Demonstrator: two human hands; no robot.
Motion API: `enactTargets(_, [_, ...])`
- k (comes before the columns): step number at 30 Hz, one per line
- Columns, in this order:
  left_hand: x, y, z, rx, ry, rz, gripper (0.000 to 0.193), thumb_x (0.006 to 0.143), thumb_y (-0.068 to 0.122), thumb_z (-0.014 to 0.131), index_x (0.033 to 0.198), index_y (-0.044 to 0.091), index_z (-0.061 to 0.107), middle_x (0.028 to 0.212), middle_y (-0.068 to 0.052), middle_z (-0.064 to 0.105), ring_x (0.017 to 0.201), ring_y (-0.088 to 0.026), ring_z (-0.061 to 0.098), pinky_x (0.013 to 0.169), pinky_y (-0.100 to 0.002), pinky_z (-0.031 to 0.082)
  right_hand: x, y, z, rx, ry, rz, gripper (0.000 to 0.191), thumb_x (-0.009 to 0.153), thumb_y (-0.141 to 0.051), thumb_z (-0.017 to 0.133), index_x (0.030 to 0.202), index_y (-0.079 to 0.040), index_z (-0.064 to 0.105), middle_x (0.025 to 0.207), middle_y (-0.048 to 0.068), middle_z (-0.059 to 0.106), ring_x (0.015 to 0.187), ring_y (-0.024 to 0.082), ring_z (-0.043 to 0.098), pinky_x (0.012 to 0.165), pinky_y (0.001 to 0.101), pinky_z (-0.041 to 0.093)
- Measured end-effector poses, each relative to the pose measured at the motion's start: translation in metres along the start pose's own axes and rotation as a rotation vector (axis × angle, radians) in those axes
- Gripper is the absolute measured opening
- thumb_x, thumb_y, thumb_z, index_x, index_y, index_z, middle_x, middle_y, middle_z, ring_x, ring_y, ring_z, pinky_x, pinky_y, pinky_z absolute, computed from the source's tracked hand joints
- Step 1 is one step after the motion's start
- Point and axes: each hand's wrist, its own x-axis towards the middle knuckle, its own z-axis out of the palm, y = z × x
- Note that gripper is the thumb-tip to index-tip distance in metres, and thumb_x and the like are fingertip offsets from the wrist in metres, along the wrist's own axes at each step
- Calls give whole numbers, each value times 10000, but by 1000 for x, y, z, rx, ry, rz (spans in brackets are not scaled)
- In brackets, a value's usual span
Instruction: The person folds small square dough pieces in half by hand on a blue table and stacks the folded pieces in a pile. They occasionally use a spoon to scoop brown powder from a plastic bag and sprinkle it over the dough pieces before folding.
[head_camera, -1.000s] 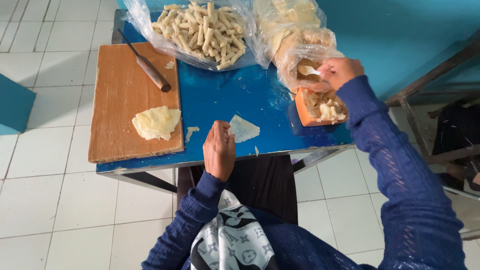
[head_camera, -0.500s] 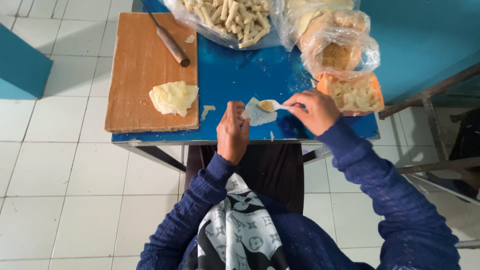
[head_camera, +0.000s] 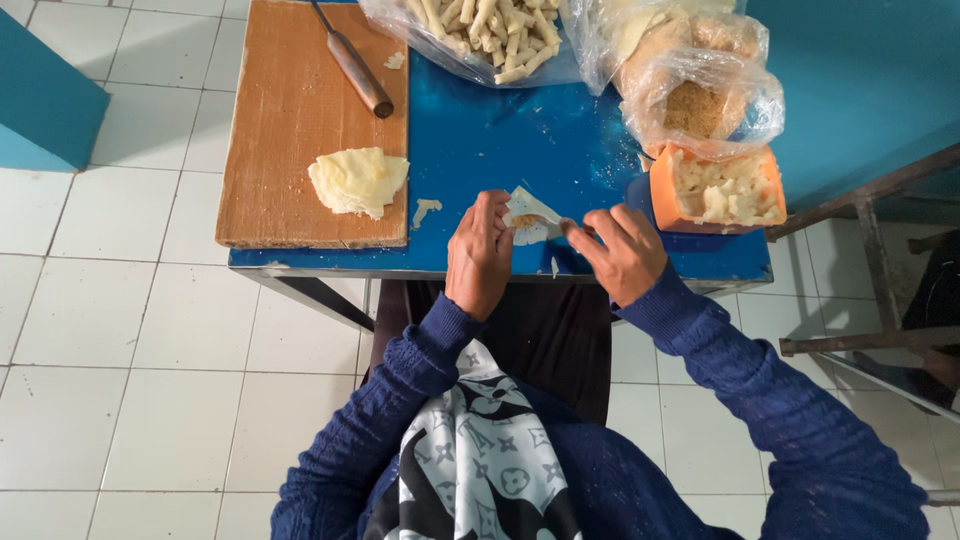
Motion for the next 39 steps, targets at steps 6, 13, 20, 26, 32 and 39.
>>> enactTargets(6, [4, 0, -2, -10, -52, 6, 386, 877, -87, 662, 1228, 13, 536, 966, -128, 632, 809, -237, 660, 728, -353, 568, -7, 14, -19, 63, 32, 118, 230, 926, -38, 717, 1143, -98, 766, 914, 42, 586, 857, 224, 558, 726, 373, 486])
enactTargets(13, [3, -1, -8, -18, -146, 17, 461, 822, -34, 741, 1228, 3, 525, 1062, -158, 625, 924, -278, 676, 789, -385, 568, -38, 106, -52, -382, -89, 465, 150, 997, -61, 682, 1118, -94, 763, 956, 68, 623, 953, 249, 542, 931, 397, 458])
enactTargets(20, [3, -3, -10, -15, -192, 57, 505, 802, -6, 775, 1237, 0, 519, 1121, -169, 617, 960, -302, 655, 819, -402, 557, 1, 130, 8, -328, 5, 401, 140, 927, -106, 735, 1063, -76, 747, 1040, 108, 659, 1071, 308, 564, 915, 439, 467])
enactTargets(26, [1, -4, -7, 37, -199, 68, 496, 813, 7, 782, 1237, 8, 524, 1105, -153, 602, 961, -308, 632, 825, -421, 536, 1, 14, 34, 344, -45, 419, 152, 882, -101, 768, 1027, -84, 727, 978, 105, 639, 958, 334, 610, 811, 441, 500])
enactTargets(32, [1, -3, -8, 50, -201, 111, 497, 822, 1, 772, 1249, -6, 517, 1147, -147, 581, 964, -312, 625, 827, -421, 537, 10, -10, 46, 367, 25, 482, 139, 908, -117, 761, 959, -74, 639, 939, 98, 636, 960, 308, 632, 810, 424, 498])
enactTargets(39, [3, -3, -8, 70, -208, 123, 429, 835, 27, 759, 1204, -20, 546, 1156, -145, 571, 1016, -334, 600, 839, -425, 533, 18, -16, 40, 630, -14, 647, 123, 950, -73, 716, 1051, -63, 646, 982, 77, 717, 841, 247, 728, 704, 338, 558])
